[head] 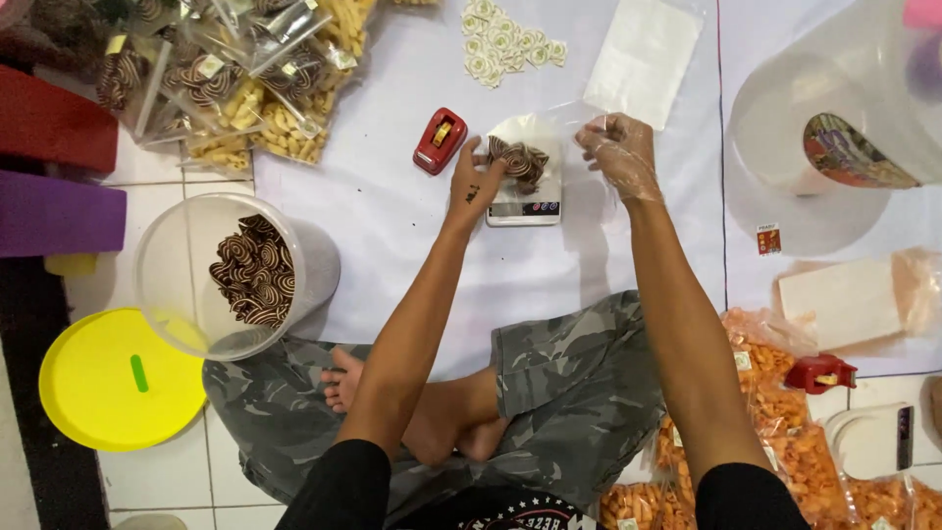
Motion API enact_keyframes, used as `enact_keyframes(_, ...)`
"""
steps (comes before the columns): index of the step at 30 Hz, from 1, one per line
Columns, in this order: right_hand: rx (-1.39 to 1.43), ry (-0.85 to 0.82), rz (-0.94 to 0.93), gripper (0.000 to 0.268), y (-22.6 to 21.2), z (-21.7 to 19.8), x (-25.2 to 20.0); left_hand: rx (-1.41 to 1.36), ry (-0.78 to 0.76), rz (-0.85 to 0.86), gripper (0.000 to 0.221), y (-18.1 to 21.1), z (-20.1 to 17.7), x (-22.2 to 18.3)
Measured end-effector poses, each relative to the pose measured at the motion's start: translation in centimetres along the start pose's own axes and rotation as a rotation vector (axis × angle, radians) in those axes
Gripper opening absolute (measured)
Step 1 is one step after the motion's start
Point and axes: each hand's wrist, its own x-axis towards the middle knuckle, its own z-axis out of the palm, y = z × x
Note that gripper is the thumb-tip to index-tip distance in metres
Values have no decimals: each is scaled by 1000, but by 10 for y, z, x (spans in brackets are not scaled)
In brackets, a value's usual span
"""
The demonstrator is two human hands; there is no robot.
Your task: Packing swirl cookies into small plastic bags, weighing them on a digital scale, and sealing the bags.
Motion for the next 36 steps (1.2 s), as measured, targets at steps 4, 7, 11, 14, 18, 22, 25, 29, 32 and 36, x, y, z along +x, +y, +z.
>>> enact_keyframes(4, 106, 37, 61, 23, 20, 3, 13, 95, 23, 53, 78, -3, 2, 10)
enact_keyframes(7, 161, 43, 99, 29, 30, 4, 24, 77, -5, 89, 80, 8, -1, 7)
enact_keyframes(11, 314, 38, 139, 18, 9, 7, 14, 37, 0, 159, 80, 24, -5, 4)
enact_keyframes(14, 275, 46, 170, 18, 5, 8, 10, 48, 19, 179, 81, 21, -11, 7)
enact_keyframes(18, 186, 95, 222, 38, 18, 2, 12, 66, 59, 279, 76, 8, -17, 8)
enact_keyframes(22, 235, 163, 296, 85, 18, -4, 8, 17, 8, 194, 75, 14, -24, -6)
enact_keyframes(25, 289, 192, 312, 95, 20, -9, 8, 19, 2, 147, 72, 21, -26, -15)
enact_keyframes(29, 291, 205, 315, 92, 12, -11, 2, -7, 7, 134, 72, 18, -26, -14)
enact_keyframes(32, 269, 193, 319, 83, 12, -13, 2, -19, 2, 116, 72, 17, -27, -14)
enact_keyframes(36, 222, 176, 308, 93, 17, -14, 4, -23, -1, 113, 74, 13, -26, -12)
